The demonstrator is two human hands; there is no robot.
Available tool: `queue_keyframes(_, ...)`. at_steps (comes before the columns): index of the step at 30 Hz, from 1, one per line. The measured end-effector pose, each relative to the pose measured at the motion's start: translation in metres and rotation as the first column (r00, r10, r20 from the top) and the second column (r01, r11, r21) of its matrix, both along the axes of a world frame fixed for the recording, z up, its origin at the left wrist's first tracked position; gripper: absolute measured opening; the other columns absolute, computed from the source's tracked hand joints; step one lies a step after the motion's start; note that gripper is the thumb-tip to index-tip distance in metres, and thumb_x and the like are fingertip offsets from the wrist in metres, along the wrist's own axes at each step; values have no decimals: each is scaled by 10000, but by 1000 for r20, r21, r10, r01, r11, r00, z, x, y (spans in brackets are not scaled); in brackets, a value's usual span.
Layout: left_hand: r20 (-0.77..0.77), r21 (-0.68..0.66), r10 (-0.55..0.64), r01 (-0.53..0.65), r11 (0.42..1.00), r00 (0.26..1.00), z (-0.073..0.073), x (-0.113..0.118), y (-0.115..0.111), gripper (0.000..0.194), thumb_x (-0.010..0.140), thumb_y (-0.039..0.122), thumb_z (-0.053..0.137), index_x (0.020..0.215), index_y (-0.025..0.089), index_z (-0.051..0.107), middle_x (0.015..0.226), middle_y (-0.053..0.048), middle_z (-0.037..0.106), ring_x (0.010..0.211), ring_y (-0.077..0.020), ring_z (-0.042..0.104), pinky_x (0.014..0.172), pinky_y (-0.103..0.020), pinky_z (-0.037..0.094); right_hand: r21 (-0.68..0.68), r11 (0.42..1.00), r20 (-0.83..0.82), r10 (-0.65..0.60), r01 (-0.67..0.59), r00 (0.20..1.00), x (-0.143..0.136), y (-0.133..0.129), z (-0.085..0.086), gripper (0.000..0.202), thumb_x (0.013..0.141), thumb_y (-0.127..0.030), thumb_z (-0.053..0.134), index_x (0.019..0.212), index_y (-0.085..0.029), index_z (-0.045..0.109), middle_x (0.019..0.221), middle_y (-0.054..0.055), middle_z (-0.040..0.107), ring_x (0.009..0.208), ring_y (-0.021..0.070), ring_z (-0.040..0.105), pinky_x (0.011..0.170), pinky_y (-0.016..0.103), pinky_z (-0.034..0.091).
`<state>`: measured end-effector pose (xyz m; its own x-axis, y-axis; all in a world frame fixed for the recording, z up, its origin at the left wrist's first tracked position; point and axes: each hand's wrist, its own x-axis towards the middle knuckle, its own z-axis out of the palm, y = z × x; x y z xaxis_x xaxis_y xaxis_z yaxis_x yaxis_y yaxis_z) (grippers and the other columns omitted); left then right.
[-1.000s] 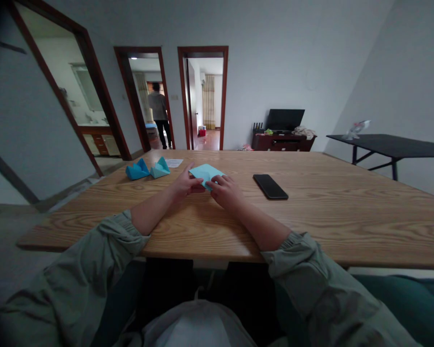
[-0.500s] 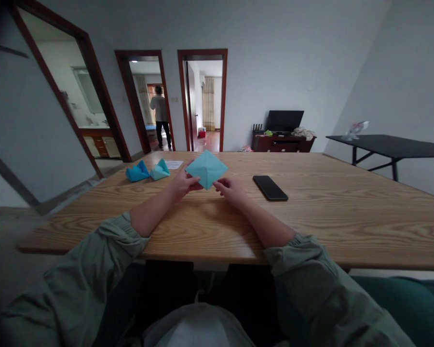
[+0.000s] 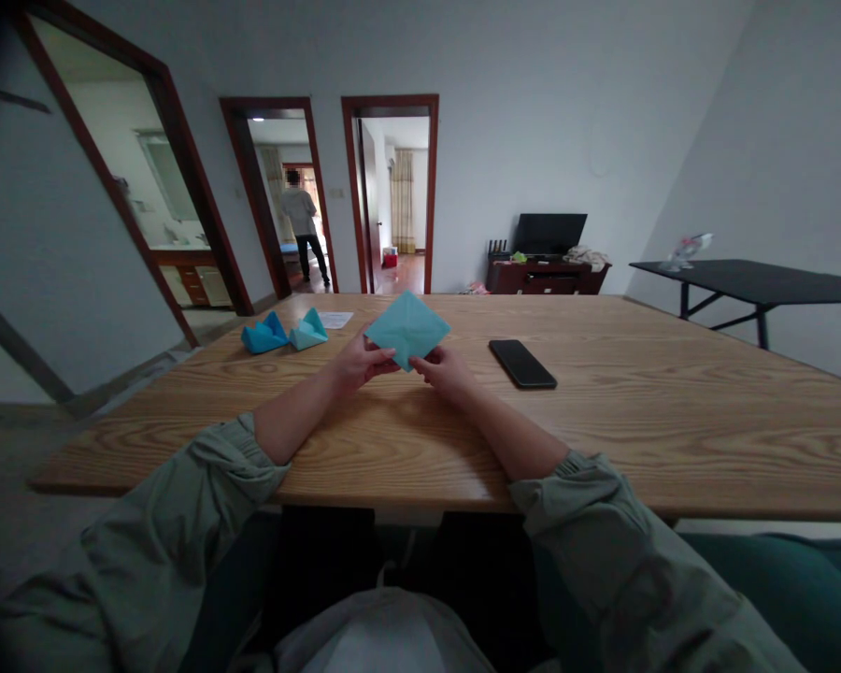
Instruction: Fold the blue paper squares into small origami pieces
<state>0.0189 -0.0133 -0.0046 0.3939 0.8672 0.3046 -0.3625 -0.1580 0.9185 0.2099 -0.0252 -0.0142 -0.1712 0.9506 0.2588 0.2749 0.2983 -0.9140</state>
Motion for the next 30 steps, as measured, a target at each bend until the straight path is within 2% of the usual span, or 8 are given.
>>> queue_keyframes(5,-30,-53,-29,28,998,999,-2,3,2,581,588,230,827,1090,171,540,1020,-62,640,876,-187,640,824,-373,521,-3,1000,-27,20,-20,999,0,-2,1,336,661,-472,672,711,-166,540,588,-35,497,488,78,419,464,223,334)
queue_keyframes(11,-124,-78,-26,16,997,992,-5,10,-2,584,549,244,846,1066,139,596,1045,-92,647,878,-188,630,825,-359,508,20,999,27,47,-48,999,-3,-4,2,360,673,-494,674,699,-166,529,547,-44,472,472,74,401,437,213,306)
queue_keyframes(18,-195,14,189,-190,982,962,-4,11,6,451,581,183,789,978,105,589,907,-59,650,766,-163,617,714,-347,544,34,992,-31,-123,125,992,-2,-5,5,358,733,-508,636,731,-192,468,557,-42,495,444,77,421,408,201,323)
queue_keyframes(21,-325,140,270,-236,962,906,-4,7,9,339,653,143,698,972,91,596,864,-57,653,726,-161,616,672,-322,541,94,976,-49,-192,196,980,5,0,5,360,723,-516,633,788,-200,474,577,-49,501,457,83,427,419,203,325)
queue_keyframes(23,-440,342,399,-261,903,805,-2,2,9,270,697,138,638,964,99,617,825,-47,658,709,-156,610,674,-297,524,151,954,-34,-259,261,965,11,4,4,365,720,-510,624,854,-200,486,609,-44,521,485,94,447,439,210,333)
queue_keyframes(24,-472,453,487,-271,849,735,-1,-1,9,245,721,144,612,964,112,627,812,-40,660,705,-151,605,683,-285,512,178,939,-22,-296,295,955,13,5,3,371,721,-502,618,893,-199,490,627,-39,530,502,102,459,451,214,337)
queue_keyframes(27,-442,710,730,-294,640,522,5,-10,7,241,789,158,532,1001,164,647,850,-31,665,741,-148,597,740,-275,482,258,886,1,-398,384,917,19,9,1,422,729,-466,598,1023,-185,485,668,-26,544,552,128,497,498,239,372)
queue_keyframes(30,-349,852,856,-251,460,381,12,-17,5,248,810,158,511,1000,181,669,917,-51,656,860,-177,588,821,-298,456,354,837,37,-459,417,888,22,9,0,461,744,-416,578,1124,-181,465,732,-9,564,579,139,522,566,269,413)
